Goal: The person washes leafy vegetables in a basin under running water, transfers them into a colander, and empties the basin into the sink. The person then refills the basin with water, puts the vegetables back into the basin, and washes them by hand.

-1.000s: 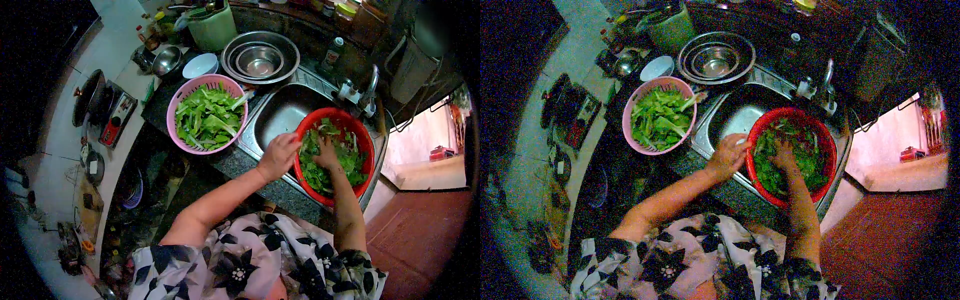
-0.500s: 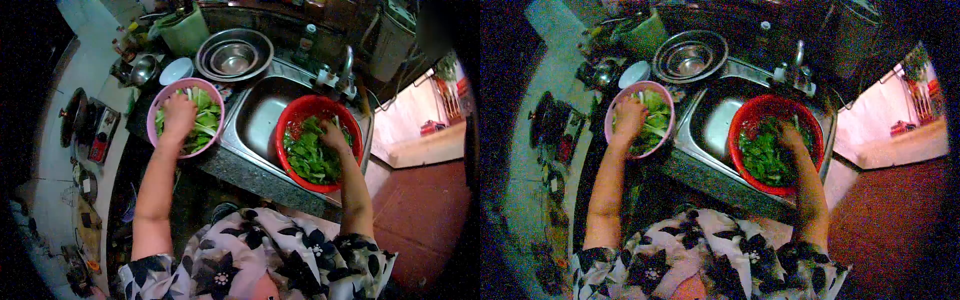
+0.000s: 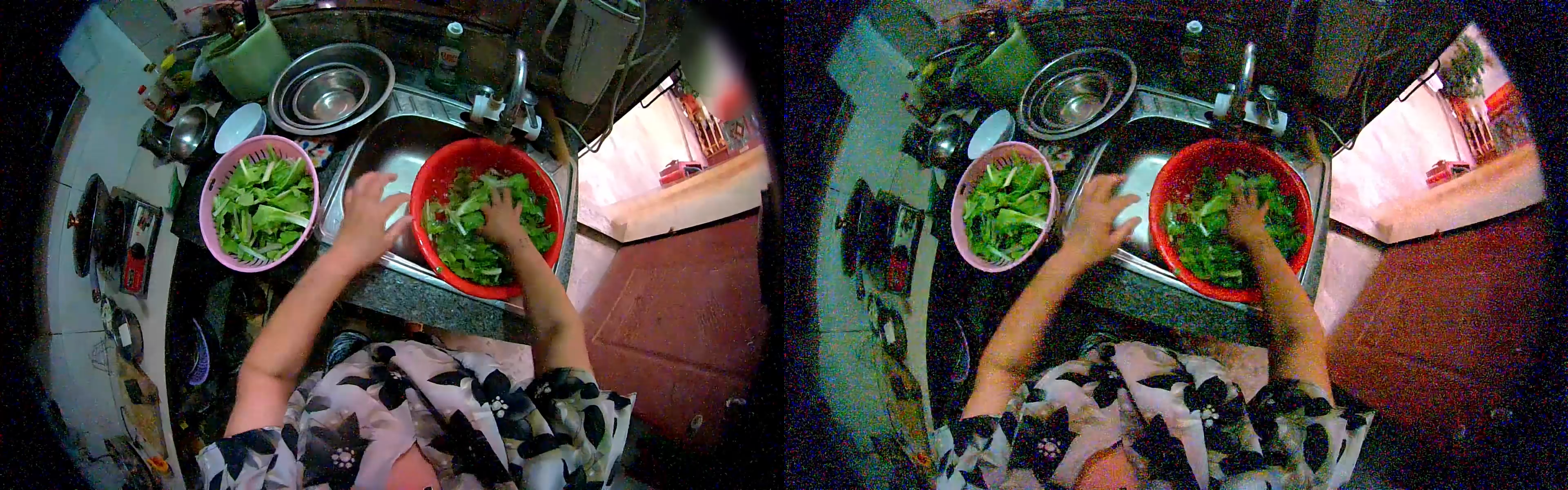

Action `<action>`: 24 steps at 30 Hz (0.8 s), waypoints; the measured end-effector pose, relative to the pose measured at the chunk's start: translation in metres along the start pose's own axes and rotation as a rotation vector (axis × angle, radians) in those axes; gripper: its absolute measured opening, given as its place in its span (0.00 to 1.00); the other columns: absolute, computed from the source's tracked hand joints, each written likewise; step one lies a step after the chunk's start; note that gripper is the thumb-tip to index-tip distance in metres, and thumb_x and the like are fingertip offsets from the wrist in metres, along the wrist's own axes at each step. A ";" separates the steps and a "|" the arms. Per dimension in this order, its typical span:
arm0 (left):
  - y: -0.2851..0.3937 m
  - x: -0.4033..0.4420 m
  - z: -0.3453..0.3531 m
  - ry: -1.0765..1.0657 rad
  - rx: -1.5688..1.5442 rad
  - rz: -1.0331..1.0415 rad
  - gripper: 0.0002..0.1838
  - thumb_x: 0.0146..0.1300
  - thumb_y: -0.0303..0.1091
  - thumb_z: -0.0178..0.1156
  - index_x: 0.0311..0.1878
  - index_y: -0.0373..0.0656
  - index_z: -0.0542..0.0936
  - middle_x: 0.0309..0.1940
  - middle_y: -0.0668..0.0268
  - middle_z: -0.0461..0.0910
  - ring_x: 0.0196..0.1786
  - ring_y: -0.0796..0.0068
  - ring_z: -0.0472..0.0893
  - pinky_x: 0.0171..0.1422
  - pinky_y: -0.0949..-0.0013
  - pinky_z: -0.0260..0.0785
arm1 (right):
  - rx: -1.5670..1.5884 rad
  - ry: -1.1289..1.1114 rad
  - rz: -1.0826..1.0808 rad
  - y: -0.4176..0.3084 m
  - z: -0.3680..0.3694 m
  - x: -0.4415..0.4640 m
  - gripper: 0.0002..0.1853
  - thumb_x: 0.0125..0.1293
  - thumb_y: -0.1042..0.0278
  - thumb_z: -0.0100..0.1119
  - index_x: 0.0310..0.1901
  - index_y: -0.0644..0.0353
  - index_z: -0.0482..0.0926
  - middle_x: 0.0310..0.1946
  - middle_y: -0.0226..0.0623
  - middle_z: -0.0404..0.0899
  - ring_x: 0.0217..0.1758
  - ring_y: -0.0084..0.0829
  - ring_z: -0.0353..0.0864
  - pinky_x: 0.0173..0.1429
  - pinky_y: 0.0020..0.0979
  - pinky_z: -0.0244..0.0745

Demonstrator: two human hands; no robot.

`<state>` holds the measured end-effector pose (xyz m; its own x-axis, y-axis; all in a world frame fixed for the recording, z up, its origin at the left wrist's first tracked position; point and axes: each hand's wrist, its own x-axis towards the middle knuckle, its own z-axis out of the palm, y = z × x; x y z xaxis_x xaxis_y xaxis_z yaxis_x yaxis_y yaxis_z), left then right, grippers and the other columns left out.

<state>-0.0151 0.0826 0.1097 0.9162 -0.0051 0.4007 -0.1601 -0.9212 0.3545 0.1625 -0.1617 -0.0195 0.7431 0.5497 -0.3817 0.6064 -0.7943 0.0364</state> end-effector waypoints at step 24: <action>-0.009 -0.037 0.098 0.124 -0.152 -0.157 0.12 0.53 0.35 0.60 0.38 0.38 0.76 0.40 0.57 0.76 0.48 0.54 0.71 0.56 0.57 0.63 | 0.249 0.074 -0.593 -0.032 -0.030 -0.052 0.10 0.58 0.65 0.47 0.39 0.56 0.76 0.37 0.45 0.76 0.43 0.47 0.76 0.45 0.46 0.72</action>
<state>-0.0119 0.0529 0.0089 0.8834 0.1898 0.4284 -0.0818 -0.8379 0.5397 0.1130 -0.1565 0.0268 0.3254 0.9229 -0.2060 0.8426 -0.3819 -0.3798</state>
